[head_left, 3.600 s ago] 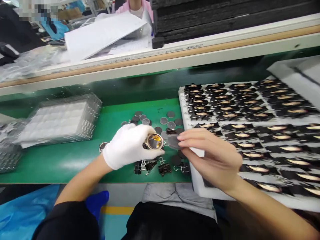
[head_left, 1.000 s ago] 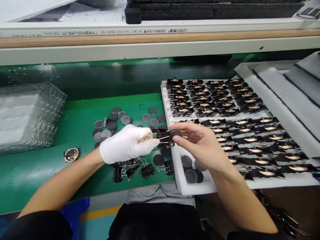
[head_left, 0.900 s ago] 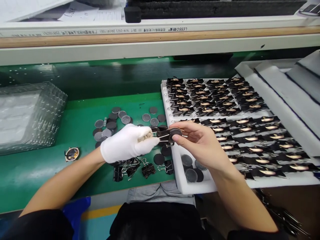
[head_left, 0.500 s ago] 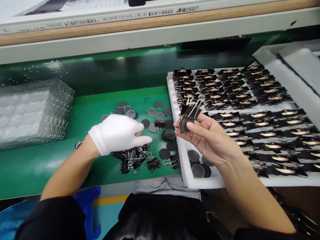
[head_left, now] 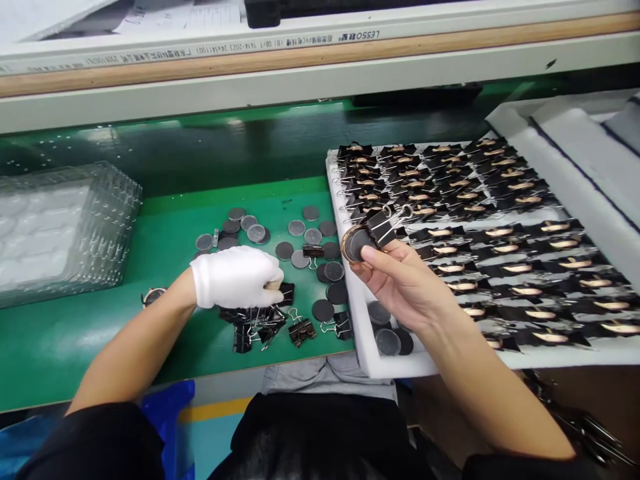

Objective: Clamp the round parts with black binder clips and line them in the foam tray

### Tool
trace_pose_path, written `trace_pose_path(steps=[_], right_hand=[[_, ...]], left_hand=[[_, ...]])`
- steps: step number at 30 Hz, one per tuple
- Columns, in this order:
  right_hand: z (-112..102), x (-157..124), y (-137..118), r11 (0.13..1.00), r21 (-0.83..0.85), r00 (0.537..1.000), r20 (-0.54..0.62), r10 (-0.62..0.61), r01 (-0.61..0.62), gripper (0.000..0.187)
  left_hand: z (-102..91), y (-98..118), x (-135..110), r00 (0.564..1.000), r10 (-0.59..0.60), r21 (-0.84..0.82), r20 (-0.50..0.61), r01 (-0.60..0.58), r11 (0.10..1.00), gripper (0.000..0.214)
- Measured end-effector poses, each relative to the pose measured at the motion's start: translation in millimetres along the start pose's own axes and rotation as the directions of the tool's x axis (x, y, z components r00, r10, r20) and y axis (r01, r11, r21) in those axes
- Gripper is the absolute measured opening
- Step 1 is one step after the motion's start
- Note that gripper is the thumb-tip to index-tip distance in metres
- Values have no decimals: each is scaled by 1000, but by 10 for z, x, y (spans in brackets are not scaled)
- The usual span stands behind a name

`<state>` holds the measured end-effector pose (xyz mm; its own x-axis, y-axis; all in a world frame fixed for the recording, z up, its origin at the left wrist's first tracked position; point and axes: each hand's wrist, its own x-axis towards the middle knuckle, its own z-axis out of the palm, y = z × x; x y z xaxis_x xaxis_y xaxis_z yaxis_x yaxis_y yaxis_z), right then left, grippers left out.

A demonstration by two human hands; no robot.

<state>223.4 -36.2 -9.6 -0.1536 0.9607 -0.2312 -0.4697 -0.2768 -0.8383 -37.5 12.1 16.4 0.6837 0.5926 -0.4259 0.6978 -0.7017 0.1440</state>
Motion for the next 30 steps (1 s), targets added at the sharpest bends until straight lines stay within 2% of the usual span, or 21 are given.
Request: trace_pose_path(steps=[2,4,8,10,13,16,17,18,21,25,28,30], right_hand=[[10,-11,17,1000,-1,1000,16,-2,2,26],[18,-21,50,1000,-21,999,38,-15,16,25],[18,-32,137,995,-78,995,90,-51,58,27],[16,-37,169,994,-93,987,158,-37,52,27],[23,-50,183,992,-103,974,220,-45,69,25],[43,-63,167,991,-90,973,215,-83,104,21],[47,-67,162,991,-85,972,220,-87,108,20],[48,-71,159,990,-83,969,230,-90,112,19],[33,-80,168,988,-94,964,250,-94,120,19],[6,-88,187,982,-129,964,244,-104,139,20],[7,-88,180,977,-143,959,258,-117,158,25],[12,-86,174,975,-148,954,273,-123,168,25]], left_hand=[[-39,-22,9,996,3,-74,-93,-10,997,36],[-87,-9,8,971,-12,-175,-240,-32,984,36],[-149,144,-14,857,-44,-326,-514,-147,934,38],[-143,242,-17,811,-60,-349,-581,-182,919,37],[-97,330,3,769,-102,-416,-631,-224,881,36],[-31,333,48,692,-240,-464,-680,-154,872,40],[-11,326,66,692,-267,-467,-671,-114,877,41],[7,323,84,712,-275,-470,-646,-87,878,43],[35,347,122,811,-255,-540,-526,-87,837,51],[29,411,117,864,-330,-704,-379,-38,709,58],[30,417,90,911,-305,-759,-277,-13,651,51],[38,410,76,925,-278,-772,-258,-24,635,48]])
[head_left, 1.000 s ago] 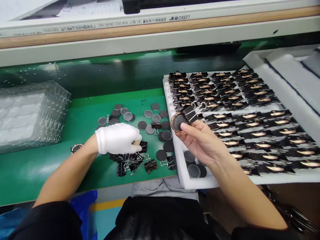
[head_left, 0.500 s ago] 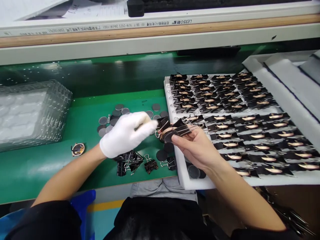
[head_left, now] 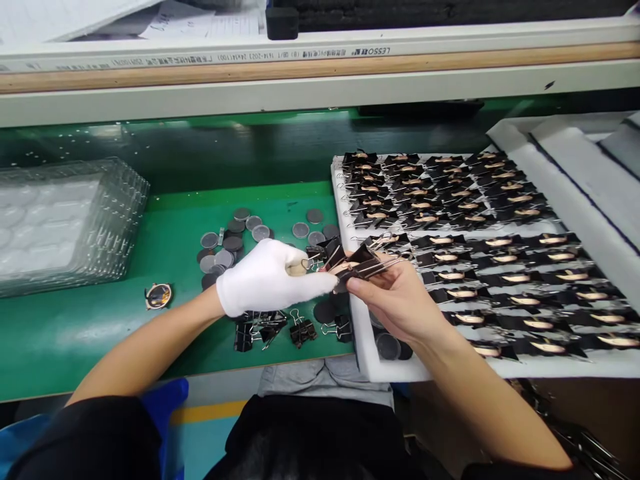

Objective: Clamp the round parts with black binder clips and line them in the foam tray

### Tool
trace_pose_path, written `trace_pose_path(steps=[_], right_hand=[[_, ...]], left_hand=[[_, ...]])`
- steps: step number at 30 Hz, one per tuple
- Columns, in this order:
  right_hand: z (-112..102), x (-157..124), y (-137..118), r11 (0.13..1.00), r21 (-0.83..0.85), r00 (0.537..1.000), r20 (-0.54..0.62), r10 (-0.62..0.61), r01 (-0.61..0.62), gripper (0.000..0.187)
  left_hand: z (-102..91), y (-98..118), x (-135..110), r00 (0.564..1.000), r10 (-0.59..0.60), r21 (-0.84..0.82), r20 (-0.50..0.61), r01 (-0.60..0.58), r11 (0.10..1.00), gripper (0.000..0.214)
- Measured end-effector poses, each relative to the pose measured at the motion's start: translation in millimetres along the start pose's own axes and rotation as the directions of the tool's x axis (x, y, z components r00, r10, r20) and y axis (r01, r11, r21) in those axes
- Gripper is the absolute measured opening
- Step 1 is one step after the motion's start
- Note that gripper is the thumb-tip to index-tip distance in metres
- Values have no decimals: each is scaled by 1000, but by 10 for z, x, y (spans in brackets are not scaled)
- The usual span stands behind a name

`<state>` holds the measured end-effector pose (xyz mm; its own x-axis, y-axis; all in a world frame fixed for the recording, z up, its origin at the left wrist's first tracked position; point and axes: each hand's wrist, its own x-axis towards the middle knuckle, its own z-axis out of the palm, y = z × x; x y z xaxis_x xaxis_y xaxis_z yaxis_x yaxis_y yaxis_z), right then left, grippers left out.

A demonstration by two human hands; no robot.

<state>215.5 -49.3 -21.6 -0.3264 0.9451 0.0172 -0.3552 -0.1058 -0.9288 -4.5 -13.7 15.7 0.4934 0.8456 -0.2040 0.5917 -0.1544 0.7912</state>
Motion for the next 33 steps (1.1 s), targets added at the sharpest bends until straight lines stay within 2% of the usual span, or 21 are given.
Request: trace_pose_path(steps=[4,8,12,14,17,20,24,33], right_hand=[[-6,-3,16,1000,1,1000,22,-10,10,21],[-8,-15,31,1000,11,1000,-9,5,-5,26],[-10,24,-16,998,65,986,-169,12,-1,25],[-21,58,-42,993,114,964,-266,16,15,18],[-33,92,-55,989,148,937,-344,58,-7,22],[-26,90,-43,987,153,937,-332,104,-55,30],[-18,74,-30,984,164,945,-304,118,-70,31],[-59,101,-29,983,131,946,-282,158,-125,36]], left_hand=[[6,0,-6,999,31,22,7,-31,999,49],[-10,21,12,1000,-16,59,-7,17,998,49],[-59,13,29,1000,-4,62,-24,6,998,49],[-65,5,27,1000,29,44,10,-30,999,51],[-31,4,7,996,60,-1,73,-60,998,51],[19,17,-13,994,78,-41,79,-74,996,50],[40,19,-12,992,85,-62,88,-80,995,50],[17,4,-16,987,115,-31,116,-112,993,52]])
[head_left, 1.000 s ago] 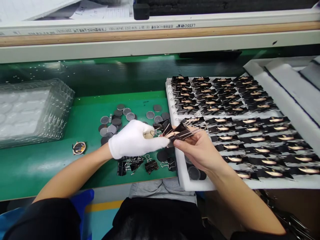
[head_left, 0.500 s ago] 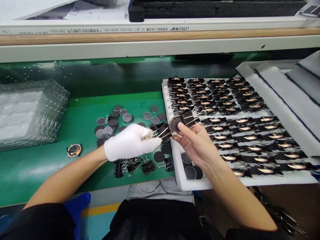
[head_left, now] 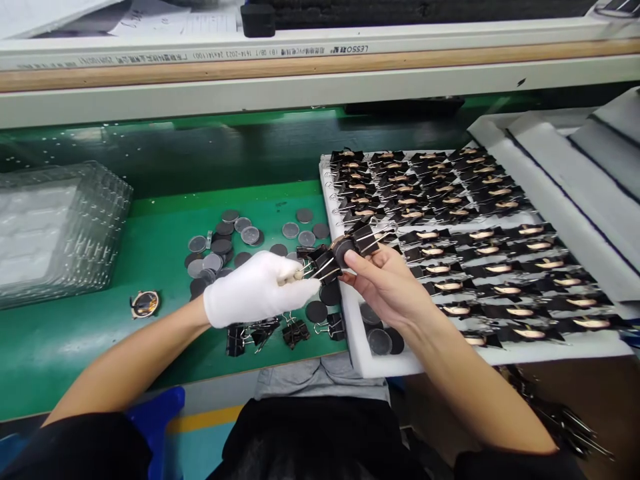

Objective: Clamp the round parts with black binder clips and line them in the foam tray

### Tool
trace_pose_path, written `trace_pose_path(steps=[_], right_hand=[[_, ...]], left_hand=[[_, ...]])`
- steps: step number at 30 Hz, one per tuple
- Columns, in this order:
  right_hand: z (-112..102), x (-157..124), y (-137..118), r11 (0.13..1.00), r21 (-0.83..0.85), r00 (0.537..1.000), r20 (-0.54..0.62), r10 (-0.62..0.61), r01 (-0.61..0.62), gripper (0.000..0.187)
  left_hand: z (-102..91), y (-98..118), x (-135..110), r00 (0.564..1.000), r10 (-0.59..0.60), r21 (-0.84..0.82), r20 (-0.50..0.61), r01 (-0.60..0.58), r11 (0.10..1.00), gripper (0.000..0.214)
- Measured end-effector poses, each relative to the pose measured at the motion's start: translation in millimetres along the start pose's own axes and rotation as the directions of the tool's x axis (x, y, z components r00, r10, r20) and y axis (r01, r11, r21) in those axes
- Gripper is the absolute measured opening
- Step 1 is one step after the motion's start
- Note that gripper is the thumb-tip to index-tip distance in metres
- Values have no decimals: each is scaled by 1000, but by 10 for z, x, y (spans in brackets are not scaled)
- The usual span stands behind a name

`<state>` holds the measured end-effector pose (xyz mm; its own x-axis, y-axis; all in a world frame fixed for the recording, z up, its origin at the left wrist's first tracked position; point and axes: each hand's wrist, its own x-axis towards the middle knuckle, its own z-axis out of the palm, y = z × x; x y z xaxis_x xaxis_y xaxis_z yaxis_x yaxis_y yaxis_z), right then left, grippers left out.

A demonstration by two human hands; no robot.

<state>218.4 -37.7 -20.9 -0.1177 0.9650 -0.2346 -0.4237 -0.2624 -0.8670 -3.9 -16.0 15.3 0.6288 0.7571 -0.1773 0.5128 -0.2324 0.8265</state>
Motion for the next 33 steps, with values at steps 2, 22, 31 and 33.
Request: trace_pose_path(steps=[2,22,31,33], right_hand=[[-2,5,9,1000,12,1000,9,23,-23,37],[-44,-133,-130,876,-185,863,347,-367,446,24],[-371,-672,18,954,-51,929,248,-276,297,65],[-421,-750,63,944,-130,947,148,-283,303,50]], left_hand=[[10,5,-3,1000,3,-5,1,-3,1000,52],[-7,59,-32,967,-138,-429,215,220,876,65],[136,250,-32,997,-81,-17,-13,81,997,39],[192,300,-6,996,-85,46,15,85,995,38]])
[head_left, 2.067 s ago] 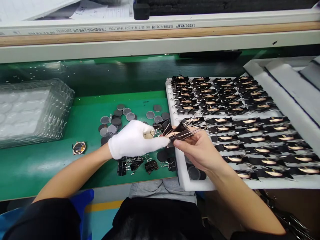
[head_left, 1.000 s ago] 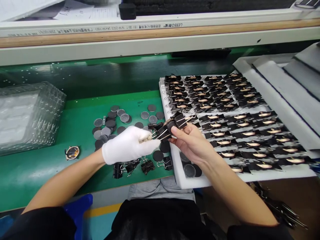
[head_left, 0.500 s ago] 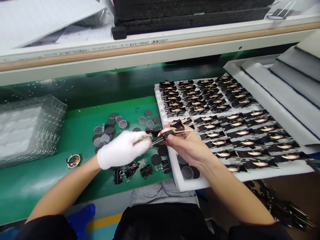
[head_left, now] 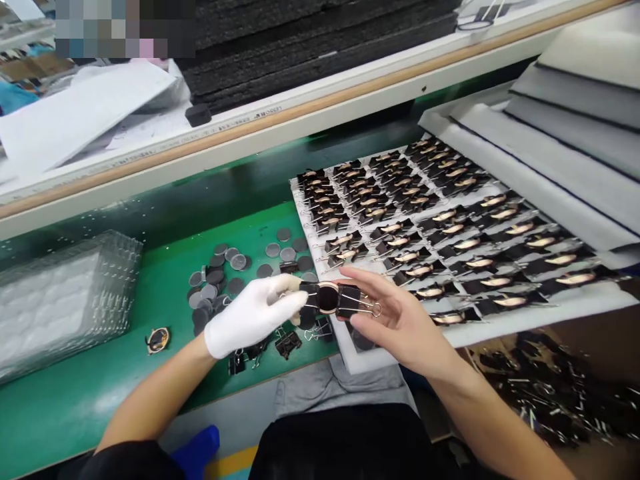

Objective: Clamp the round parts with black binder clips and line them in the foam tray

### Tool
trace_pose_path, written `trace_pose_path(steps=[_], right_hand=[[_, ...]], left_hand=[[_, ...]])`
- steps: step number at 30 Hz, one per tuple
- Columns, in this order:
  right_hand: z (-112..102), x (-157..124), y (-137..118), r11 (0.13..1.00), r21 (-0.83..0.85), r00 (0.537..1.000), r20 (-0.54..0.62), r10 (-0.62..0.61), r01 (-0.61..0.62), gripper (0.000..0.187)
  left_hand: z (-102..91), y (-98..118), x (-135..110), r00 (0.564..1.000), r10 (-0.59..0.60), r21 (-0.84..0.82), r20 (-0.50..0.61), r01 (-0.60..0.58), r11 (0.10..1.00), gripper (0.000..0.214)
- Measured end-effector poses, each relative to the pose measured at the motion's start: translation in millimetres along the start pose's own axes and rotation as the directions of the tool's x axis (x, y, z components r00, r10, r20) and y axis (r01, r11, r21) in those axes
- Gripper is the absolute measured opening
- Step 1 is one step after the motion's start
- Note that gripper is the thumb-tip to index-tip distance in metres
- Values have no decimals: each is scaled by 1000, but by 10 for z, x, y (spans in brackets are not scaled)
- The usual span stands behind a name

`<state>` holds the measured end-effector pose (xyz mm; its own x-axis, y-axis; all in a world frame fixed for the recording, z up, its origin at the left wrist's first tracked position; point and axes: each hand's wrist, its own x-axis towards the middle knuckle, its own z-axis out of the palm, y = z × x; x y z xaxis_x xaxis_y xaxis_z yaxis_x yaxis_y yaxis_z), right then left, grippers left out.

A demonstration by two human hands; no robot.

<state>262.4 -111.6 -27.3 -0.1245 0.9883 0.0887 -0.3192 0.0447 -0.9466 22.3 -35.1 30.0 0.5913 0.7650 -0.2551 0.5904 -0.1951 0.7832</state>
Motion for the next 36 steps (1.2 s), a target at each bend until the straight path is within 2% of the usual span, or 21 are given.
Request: trace_pose_path(steps=[2,4,9,13,15,16,17,19,20,21,23,25,28,31,36], right_hand=[[-32,-56,8,992,-126,995,-103,11,-24,37],[-81,-83,1,981,-194,992,-128,1,-26,34],[-291,-107,-35,966,-259,995,-91,-50,25,37],[-448,-199,-51,889,-445,993,2,-116,105,36],[-479,-275,-46,752,-623,969,42,-245,217,45],[-479,-315,-36,644,-714,936,47,-348,275,51],[-470,-353,-20,523,-791,883,46,-468,319,58],[-432,-414,34,326,-871,755,73,-652,366,61],[-407,-436,71,280,-876,721,104,-685,392,57],[-379,-452,112,264,-864,710,140,-691,428,51],[-325,-468,202,278,-821,731,225,-644,498,38],[-278,-471,283,281,-797,747,291,-598,535,31],[-231,-471,354,226,-805,750,355,-558,549,27],[-212,-470,353,136,-849,782,393,-484,511,24],[-177,-452,280,-60,-918,868,392,-306,393,32]], left_hand=[[42,63,28,1000,5,65,21,-7,998,39],[71,123,60,999,17,110,35,-21,994,40],[152,232,130,997,13,155,74,-25,988,38],[269,264,171,988,83,244,134,-114,963,31],[339,244,205,980,152,353,129,-189,917,31],[374,224,229,978,186,429,91,-207,879,31],[407,197,259,977,212,512,34,-199,835,31],[462,133,333,966,240,661,-94,-120,740,32],[484,101,374,959,242,716,-144,-68,695,33],[501,72,416,954,241,754,-180,-24,657,34],[525,36,493,947,240,797,-212,25,603,36],[544,31,554,947,250,813,-201,19,581,37],[585,70,609,945,279,822,-173,-17,569,36],[643,128,633,929,318,848,-186,-11,529,36],[711,138,665,889,405,934,-214,64,352,42]])
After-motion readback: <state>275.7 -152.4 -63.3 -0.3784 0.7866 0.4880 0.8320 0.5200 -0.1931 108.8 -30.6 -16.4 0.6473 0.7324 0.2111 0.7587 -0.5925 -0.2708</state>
